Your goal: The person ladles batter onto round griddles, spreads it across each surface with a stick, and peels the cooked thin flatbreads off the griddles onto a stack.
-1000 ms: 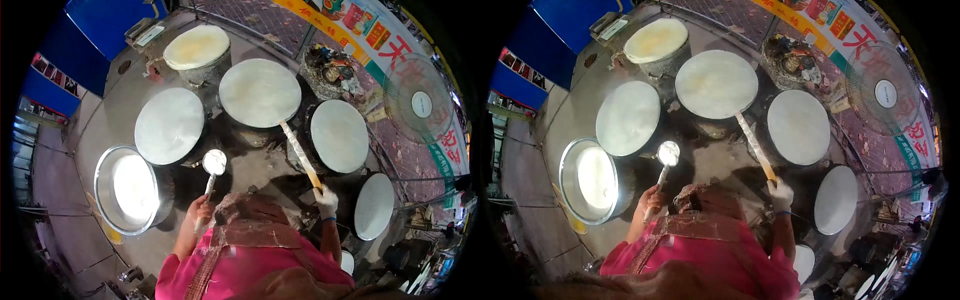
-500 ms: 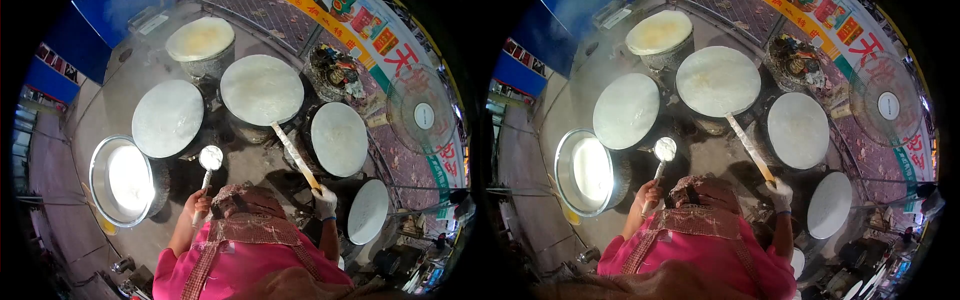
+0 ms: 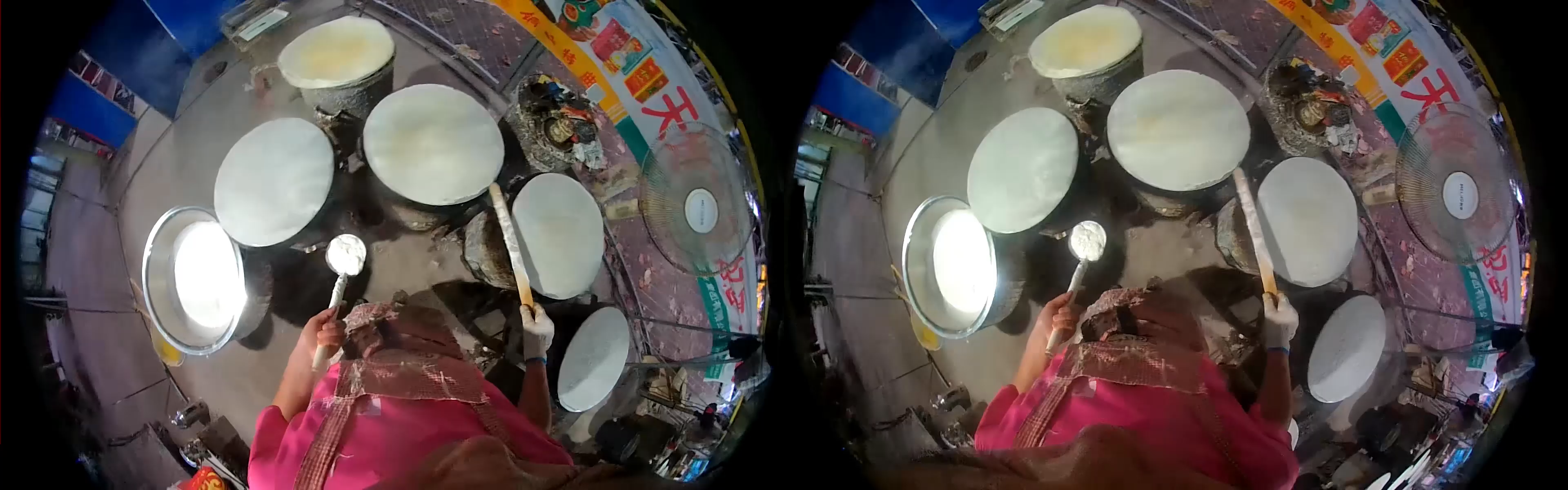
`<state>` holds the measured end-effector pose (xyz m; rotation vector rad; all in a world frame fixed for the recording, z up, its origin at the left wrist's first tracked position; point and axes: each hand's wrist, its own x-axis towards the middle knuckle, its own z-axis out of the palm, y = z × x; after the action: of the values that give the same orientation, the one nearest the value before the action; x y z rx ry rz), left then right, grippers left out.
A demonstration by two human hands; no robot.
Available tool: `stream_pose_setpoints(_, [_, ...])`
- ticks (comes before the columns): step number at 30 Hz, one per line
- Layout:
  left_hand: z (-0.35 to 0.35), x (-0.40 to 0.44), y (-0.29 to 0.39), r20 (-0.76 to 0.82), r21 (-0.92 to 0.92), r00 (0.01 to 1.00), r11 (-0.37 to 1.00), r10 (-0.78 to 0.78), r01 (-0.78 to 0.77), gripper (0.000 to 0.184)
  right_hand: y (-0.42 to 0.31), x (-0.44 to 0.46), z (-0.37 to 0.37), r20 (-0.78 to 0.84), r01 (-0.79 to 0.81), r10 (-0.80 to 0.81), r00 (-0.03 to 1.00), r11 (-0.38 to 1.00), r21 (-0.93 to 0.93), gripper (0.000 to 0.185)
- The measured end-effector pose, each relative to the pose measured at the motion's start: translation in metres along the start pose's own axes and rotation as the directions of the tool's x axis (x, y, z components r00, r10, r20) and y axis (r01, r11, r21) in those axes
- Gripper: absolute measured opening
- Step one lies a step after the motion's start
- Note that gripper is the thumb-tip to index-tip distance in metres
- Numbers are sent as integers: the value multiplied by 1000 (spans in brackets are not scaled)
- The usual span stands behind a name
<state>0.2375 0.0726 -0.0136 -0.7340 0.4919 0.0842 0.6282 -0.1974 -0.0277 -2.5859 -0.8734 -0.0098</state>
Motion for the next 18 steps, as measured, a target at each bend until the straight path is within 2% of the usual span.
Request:
stream_pose_setpoints(1, [2,-2,-2,-8,-10,1000,1000,-6,6,38,-4,-2,6,1,54,-54,999,998,-21,25])
stream_pose_setpoints(2, [6,-2,-3,-15,-18,1000,1000,-16,16,39,6,-4,15,140,75,-56,988,989,-131,21])
stream_pose_setpoints(5, [10,-4,5,-29,42,999,998,-41,43,39,-5,-21,21,-56,397,-414,909,897,-196,19])
stream_pose_setpoints(7, [-1,-12,22,-16,127,997,988,-81,82,36,-30,-30,21,-12,414,-424,906,890,-189,22])
stream_pose_setpoints(8, [-7,-14,28,22,57,994,993,-106,104,27,-33,-33,24,6,406,-409,912,903,-142,24])
stream_pose_setpoints(9, [-3,-17,28,11,87,996,992,-93,92,24,-43,-32,26,16,399,-400,917,912,-92,26])
stream_pose_setpoints(10, [3,-22,26,0,121,997,990,-79,78,23,-60,-33,20,185,157,-136,973,982,-107,25])
stream_pose_setpoints(13, [5,-31,34,5,171,993,978,-120,117,20,-65,-39,26,99,104,-101,990,994,-22,27])
stream_pose_setpoints(16, [8,-43,43,-60,101,981,977,-184,189,41,-71,-46,31,166,-66,41,985,987,147,27])
stream_pose_setpoints(18, [9,-52,48,-86,86,980,979,-177,185,39,-76,-58,43,188,-132,87,978,961,243,26])
